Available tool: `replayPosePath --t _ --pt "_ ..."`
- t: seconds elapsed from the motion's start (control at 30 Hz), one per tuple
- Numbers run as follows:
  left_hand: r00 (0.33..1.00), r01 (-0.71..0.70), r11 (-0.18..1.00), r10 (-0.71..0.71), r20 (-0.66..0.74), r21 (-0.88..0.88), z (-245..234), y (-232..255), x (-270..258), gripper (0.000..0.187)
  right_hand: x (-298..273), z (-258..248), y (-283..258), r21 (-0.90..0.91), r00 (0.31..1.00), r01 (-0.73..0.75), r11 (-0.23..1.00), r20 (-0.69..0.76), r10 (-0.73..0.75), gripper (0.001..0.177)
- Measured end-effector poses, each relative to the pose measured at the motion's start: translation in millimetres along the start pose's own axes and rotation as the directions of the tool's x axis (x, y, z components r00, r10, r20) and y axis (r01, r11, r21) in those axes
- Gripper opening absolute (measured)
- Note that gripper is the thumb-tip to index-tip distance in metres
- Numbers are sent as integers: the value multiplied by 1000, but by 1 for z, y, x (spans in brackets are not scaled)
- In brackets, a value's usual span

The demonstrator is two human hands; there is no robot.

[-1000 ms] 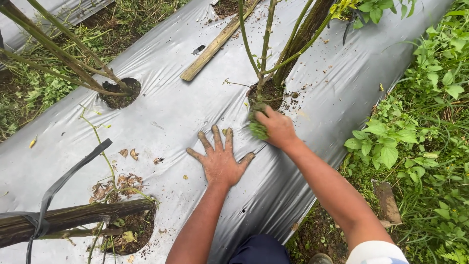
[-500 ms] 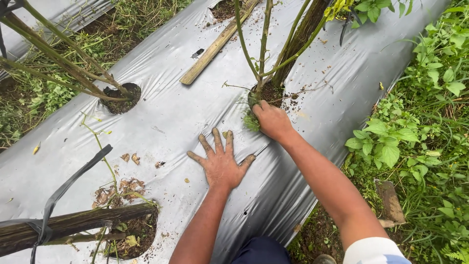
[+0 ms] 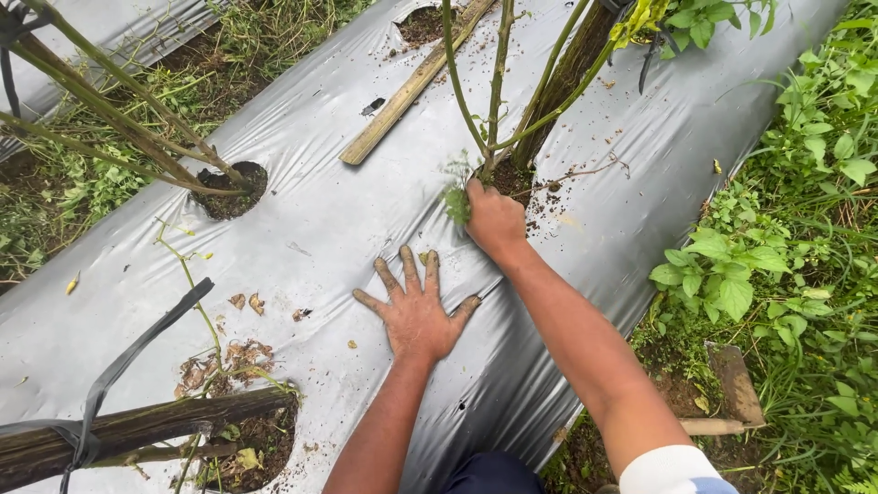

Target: The person kneels between rows of plants covered with plastic mulch and removes weeds by hand from around the base of the plants. They then use a hand hoe to clear weeds from the soil path between the rows.

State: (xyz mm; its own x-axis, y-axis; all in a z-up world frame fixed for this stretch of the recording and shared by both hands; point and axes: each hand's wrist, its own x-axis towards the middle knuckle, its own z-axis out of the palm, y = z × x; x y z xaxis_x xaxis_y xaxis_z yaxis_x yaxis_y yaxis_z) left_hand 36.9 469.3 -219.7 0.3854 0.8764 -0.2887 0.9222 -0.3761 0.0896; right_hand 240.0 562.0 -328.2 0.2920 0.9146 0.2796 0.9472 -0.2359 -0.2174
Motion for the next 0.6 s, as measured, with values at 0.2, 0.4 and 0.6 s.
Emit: replayPosePath --t 0.2,0.4,0.6 --pt "1000 -3 1000 3 7 10 0 0 -1 98 -7 10 26 64 966 110 992 -242 -91 21" --pt "1000 -1 1000 1 19 13 -8 2 -2 99 -6 -1 34 224 943 218 950 -298 -146 21" --pt "1000 3 1000 -3 12 25 -8 0 -1 97 -27 45 55 125 883 400 908 -319 -345 24"
